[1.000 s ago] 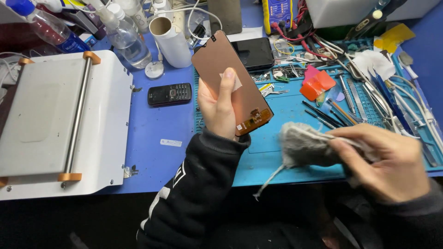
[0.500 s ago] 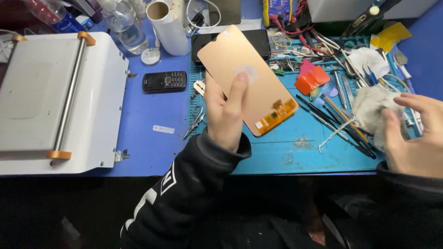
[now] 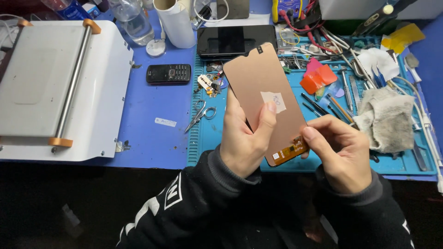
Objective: The recorder is cleaning and scraping residue off a phone screen using a tool and a cloth at an electronics workbench.
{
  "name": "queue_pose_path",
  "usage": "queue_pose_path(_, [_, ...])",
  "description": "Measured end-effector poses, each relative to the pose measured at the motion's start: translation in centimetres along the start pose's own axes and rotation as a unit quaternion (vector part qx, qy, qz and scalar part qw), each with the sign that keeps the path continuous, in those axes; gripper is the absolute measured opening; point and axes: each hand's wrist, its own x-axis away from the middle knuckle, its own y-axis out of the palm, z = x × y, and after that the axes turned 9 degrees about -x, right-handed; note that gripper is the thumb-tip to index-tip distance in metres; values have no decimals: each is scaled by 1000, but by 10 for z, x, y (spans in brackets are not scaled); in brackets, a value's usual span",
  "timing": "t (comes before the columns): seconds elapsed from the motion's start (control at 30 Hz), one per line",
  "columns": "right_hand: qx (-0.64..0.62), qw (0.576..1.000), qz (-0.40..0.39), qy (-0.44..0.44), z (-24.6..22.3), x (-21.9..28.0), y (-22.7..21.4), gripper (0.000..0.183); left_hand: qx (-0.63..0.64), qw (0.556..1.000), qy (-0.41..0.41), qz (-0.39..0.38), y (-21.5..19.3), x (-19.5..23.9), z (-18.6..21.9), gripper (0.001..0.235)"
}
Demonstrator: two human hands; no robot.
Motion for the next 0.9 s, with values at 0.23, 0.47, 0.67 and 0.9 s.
queue_pose_path(0.23, [-13,999,4,31,-2,3,-5,14,25,996,-86,-28,-4,2,5,52])
queue_pose_path(0.47, [450,833,-48,-317,-25,1,-27,5,42,991,-123,-27,-68,33,6,76])
queue_pose_path(0.67, [550,708,-137,-421,-28,-2,-12,13,-221,972,-14,-77,-90,49,12,69])
queue_pose_path(0.9, [568,688,-221,-394,-14,13,-28,27,-489,831,150,-220,-77,36,-3,94])
